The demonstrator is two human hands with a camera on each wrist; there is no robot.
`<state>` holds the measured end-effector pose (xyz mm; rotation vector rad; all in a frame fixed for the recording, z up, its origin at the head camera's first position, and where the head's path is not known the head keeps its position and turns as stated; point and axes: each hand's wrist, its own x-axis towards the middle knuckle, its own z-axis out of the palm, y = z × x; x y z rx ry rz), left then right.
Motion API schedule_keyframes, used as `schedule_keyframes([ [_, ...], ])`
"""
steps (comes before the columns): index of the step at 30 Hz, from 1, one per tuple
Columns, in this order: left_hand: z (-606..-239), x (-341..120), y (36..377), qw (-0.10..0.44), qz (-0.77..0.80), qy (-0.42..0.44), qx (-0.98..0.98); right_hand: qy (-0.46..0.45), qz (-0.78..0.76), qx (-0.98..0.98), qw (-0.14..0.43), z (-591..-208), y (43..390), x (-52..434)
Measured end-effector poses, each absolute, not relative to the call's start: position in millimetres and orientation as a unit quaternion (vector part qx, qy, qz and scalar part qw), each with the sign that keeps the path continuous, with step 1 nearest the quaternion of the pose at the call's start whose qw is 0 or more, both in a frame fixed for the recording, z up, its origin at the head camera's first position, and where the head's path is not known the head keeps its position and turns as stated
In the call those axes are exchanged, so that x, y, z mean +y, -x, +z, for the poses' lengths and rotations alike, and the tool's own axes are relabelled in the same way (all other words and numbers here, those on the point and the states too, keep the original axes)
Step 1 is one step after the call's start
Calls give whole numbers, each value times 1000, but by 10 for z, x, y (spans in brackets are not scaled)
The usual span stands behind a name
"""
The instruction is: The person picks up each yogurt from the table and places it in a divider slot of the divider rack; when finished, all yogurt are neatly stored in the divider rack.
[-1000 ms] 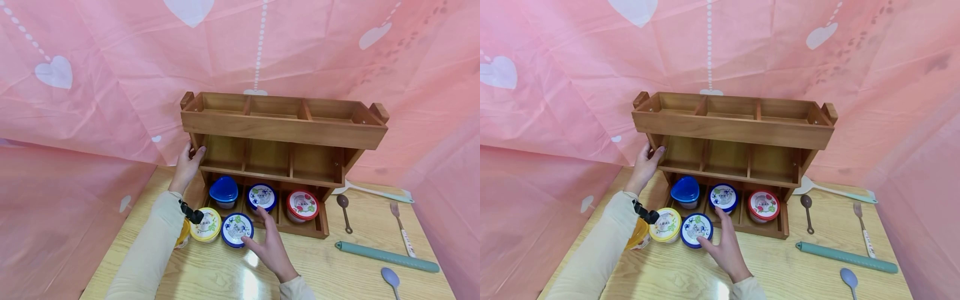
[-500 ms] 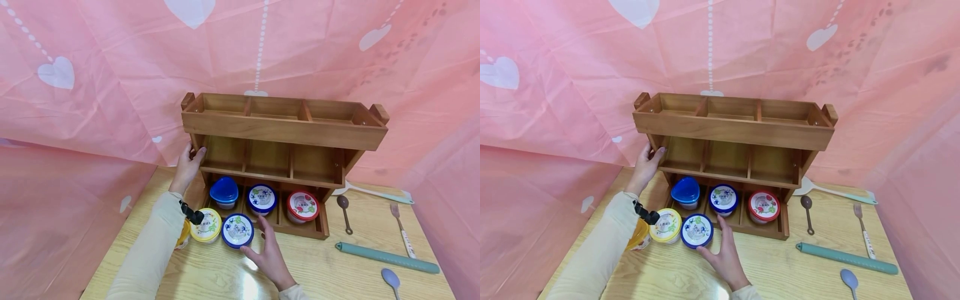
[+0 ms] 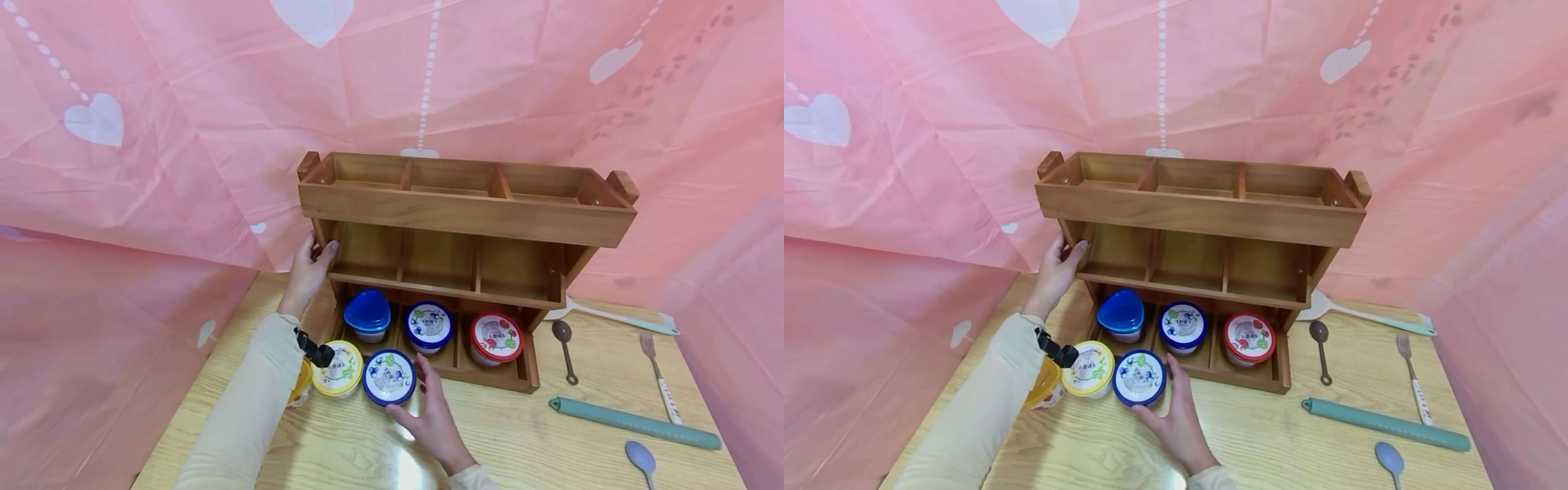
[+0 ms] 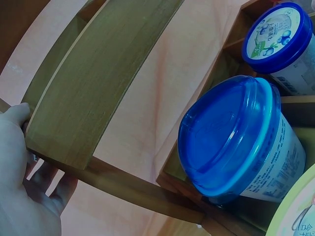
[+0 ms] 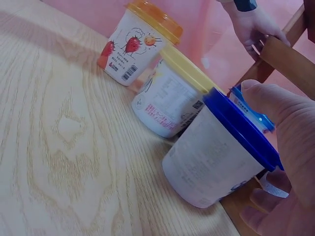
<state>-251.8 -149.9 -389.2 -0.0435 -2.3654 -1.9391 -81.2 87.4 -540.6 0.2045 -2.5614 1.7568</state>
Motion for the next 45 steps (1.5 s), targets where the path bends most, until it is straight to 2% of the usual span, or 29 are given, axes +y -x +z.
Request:
schedule_keyframes([
  [11,-3912,-1500,2532,42,-631,13,-775,-52,580,-813,-16,-5445,825,799],
  [17,-4132,-1563,2692,45,-639,11,-768,-47,575,-816,-28,-5460,844,771],
  [26,-4212,-1563,2728,67,-629,16,-775,-45,561,-826,-26,-5460,864,762],
  [45,-4199,-1571,2713,63,-628,18,-776,-32,566,-824,-23,-5450,845,753],
])
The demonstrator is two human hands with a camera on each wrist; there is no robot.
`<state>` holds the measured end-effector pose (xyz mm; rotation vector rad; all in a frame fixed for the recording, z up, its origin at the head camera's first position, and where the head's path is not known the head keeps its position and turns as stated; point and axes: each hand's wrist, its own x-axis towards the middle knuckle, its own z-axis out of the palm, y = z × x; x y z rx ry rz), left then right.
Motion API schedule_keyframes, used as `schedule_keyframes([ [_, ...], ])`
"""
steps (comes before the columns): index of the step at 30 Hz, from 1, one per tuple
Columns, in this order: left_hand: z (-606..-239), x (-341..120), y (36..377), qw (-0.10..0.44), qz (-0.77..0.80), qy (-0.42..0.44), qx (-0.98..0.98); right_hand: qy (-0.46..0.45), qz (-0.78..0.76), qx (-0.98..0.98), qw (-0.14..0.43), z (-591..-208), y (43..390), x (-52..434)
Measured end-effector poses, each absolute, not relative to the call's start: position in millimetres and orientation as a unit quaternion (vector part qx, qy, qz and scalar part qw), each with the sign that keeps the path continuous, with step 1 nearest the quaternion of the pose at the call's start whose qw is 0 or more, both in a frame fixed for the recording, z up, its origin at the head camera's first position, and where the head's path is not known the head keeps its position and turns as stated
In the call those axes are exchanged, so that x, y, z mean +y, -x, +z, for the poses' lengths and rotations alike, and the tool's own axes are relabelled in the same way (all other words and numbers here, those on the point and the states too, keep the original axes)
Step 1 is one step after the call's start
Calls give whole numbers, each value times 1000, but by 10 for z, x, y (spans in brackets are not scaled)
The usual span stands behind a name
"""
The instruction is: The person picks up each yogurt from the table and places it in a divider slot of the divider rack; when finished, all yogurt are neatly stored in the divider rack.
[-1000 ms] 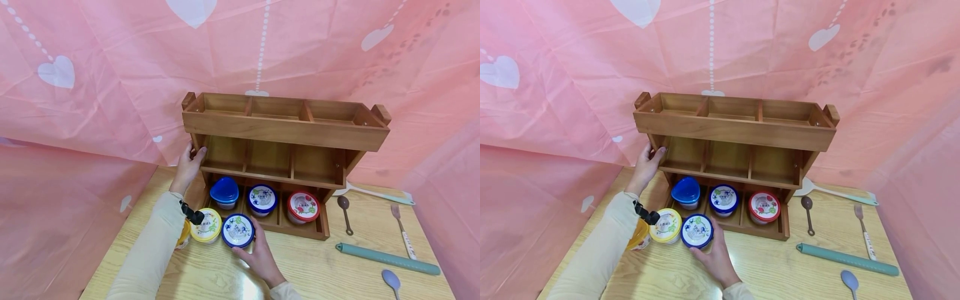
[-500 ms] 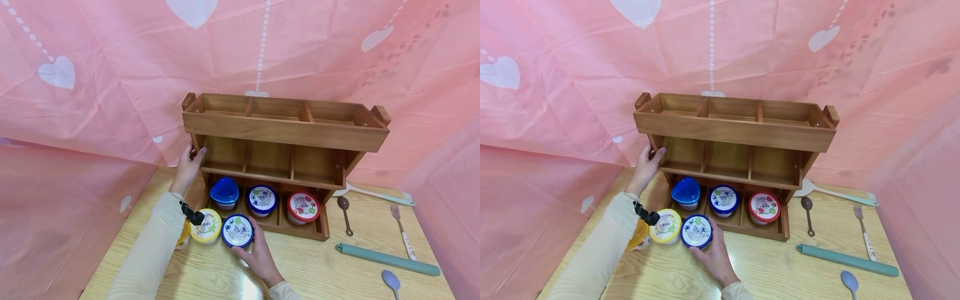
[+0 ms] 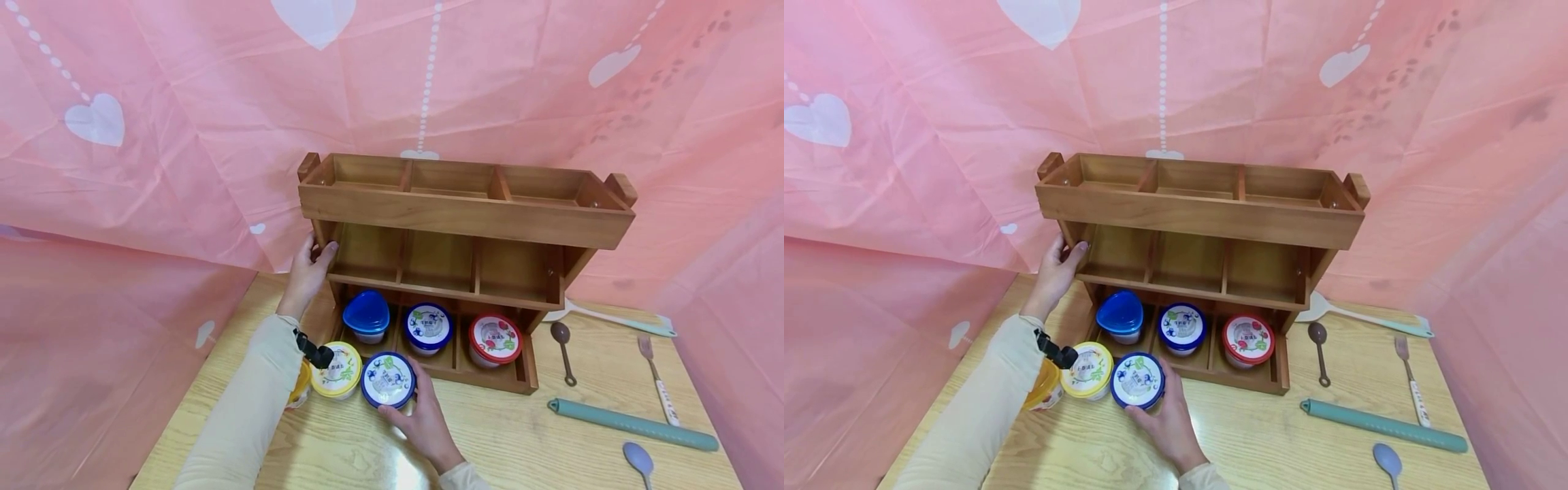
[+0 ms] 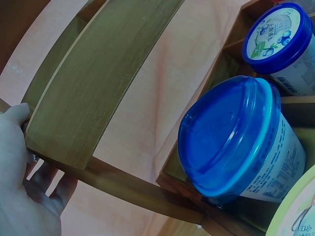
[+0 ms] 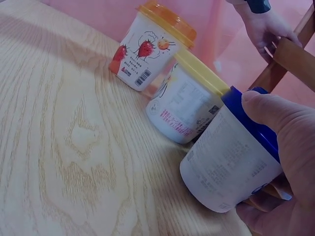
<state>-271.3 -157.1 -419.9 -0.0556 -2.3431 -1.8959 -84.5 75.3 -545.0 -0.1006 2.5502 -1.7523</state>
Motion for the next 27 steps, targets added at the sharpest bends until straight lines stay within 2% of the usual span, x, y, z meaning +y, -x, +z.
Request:
schedule_keyframes([
  [8,-4212,-1568,2728,66,-626,19,-777,29,-569,821,-3,-5262,761,859],
  [18,-4202,-1571,2725,56,-634,18,-771,7,-592,805,-32,-4808,731,1150],
  [27,-4219,-1578,2735,62,-631,20,-773,18,-622,773,-119,-4321,776,1513],
])
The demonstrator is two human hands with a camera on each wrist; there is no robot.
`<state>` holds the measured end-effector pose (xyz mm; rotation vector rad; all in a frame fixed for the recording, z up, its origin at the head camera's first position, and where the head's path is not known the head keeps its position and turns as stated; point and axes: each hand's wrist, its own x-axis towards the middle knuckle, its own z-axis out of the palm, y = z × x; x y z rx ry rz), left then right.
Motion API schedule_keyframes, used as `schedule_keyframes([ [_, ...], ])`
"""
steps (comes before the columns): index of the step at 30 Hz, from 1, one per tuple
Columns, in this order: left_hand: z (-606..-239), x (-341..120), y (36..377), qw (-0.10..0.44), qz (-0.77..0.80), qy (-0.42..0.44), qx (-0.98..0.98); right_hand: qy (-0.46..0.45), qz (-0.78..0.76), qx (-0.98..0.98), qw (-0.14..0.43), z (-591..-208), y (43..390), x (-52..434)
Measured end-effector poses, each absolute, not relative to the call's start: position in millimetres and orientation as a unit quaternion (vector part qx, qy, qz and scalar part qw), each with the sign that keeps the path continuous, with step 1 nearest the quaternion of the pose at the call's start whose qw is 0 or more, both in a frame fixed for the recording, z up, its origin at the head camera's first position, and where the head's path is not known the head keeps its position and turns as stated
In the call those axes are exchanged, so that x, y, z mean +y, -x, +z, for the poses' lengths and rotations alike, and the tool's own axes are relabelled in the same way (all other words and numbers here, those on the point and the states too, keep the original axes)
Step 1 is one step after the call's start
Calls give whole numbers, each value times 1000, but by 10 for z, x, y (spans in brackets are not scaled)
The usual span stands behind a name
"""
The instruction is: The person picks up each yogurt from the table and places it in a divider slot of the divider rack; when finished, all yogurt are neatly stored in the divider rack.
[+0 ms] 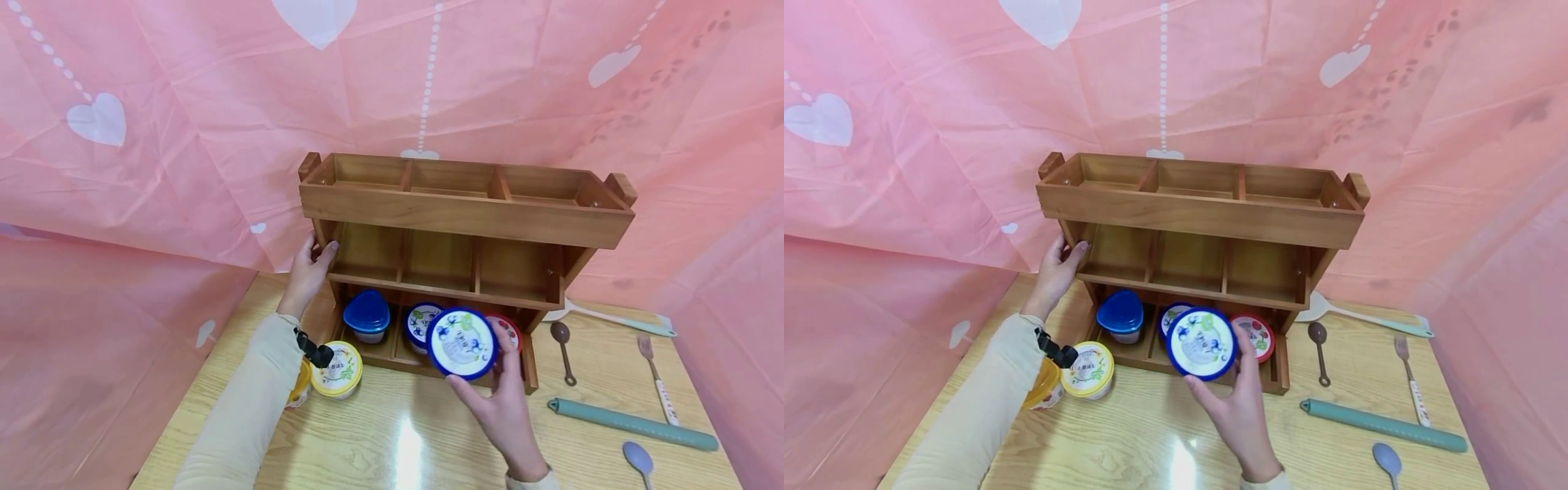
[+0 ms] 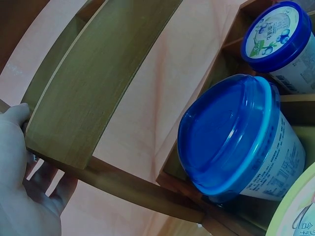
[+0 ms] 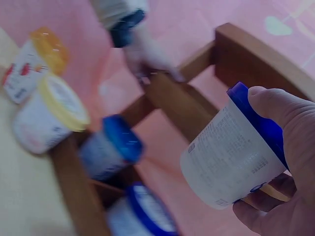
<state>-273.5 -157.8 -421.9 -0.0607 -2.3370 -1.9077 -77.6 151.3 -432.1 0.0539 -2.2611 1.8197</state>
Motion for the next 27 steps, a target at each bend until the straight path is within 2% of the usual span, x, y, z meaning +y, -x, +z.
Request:
schedule_keyframes([
  [8,-4204,-1572,2723,64,-630,24,-773,-13,655,-736,169,-3881,863,1784],
  [15,-4206,-1570,2719,66,-628,24,-775,-46,664,-712,222,-3680,1027,1967],
  [27,-4194,-1569,2705,64,-626,24,-777,-19,646,-731,216,-3627,1205,2098],
])
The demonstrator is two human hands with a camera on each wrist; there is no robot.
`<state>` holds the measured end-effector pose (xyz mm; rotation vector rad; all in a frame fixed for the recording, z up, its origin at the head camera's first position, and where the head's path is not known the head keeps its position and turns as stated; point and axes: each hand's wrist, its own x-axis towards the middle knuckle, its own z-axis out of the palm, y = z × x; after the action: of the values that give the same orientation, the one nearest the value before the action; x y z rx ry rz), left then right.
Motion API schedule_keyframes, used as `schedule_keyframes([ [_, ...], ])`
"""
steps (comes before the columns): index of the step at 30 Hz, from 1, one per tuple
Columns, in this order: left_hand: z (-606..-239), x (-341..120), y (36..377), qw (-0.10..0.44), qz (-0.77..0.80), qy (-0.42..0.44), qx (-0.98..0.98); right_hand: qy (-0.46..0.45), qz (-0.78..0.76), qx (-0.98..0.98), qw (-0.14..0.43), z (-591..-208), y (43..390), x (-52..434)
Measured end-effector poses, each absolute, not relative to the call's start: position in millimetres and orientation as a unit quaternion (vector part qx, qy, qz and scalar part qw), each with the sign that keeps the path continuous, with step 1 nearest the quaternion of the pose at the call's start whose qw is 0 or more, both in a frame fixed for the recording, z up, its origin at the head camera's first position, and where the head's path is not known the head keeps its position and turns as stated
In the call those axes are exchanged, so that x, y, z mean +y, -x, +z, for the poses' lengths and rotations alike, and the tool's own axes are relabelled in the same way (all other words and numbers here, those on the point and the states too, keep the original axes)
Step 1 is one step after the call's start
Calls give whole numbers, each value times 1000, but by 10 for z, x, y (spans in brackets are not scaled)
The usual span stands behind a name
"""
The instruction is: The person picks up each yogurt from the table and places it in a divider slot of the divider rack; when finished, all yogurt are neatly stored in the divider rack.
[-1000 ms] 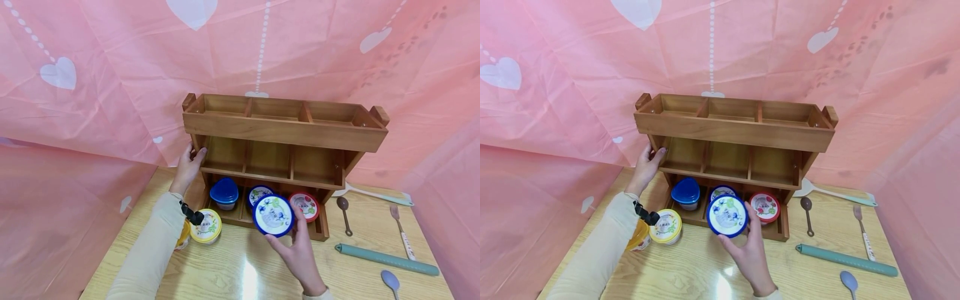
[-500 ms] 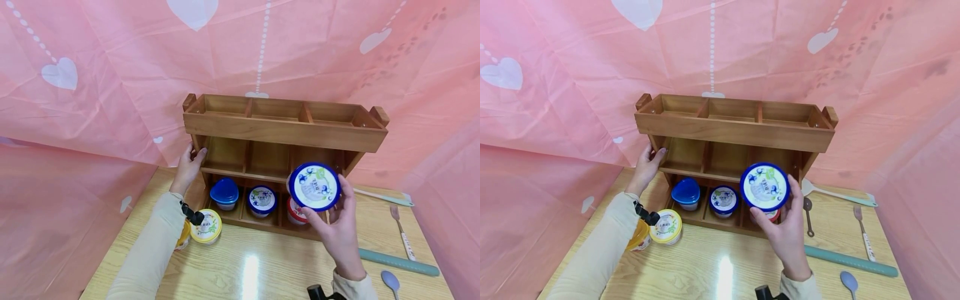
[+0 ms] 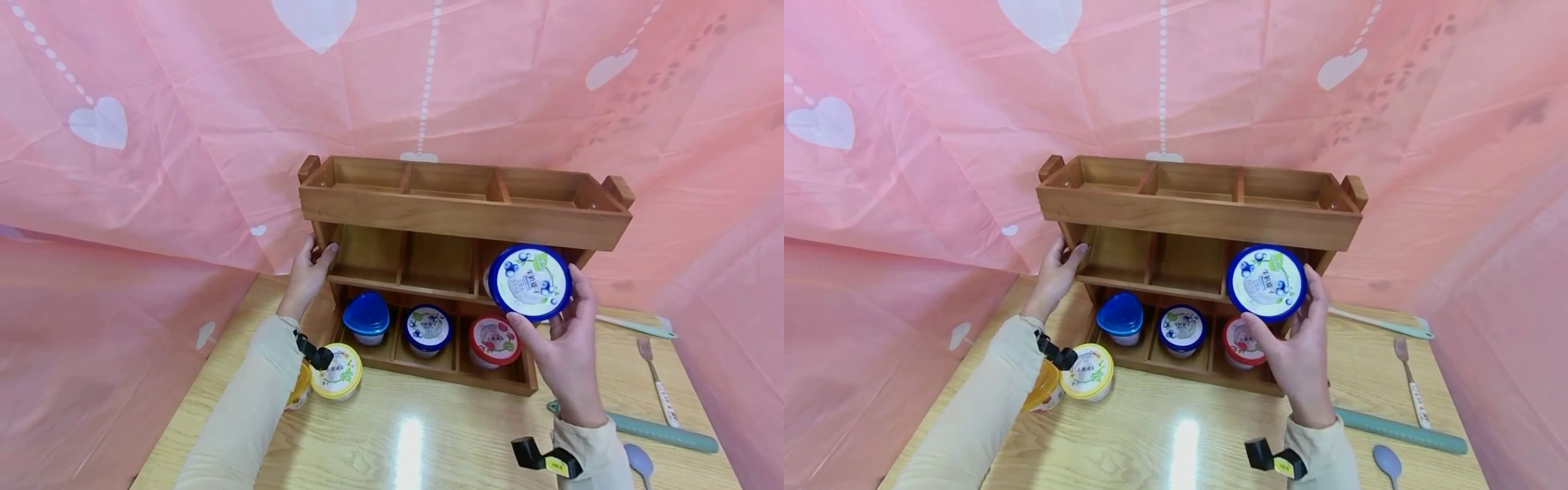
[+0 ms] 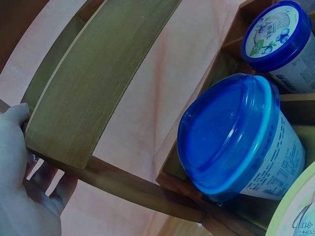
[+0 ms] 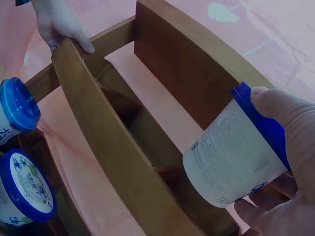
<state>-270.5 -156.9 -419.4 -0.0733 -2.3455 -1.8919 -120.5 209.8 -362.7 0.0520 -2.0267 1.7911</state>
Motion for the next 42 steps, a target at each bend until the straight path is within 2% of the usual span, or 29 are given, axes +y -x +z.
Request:
schedule_keyframes([
  [8,-4224,-1570,2706,71,-623,25,-778,5,621,-756,209,-3712,1382,2168],
  [19,-4217,-1572,2738,48,-635,20,-771,6,594,-776,211,-3816,1657,2245],
  [42,-4250,-1575,2753,84,-630,37,-771,23,543,-820,178,-3848,1807,2267],
])
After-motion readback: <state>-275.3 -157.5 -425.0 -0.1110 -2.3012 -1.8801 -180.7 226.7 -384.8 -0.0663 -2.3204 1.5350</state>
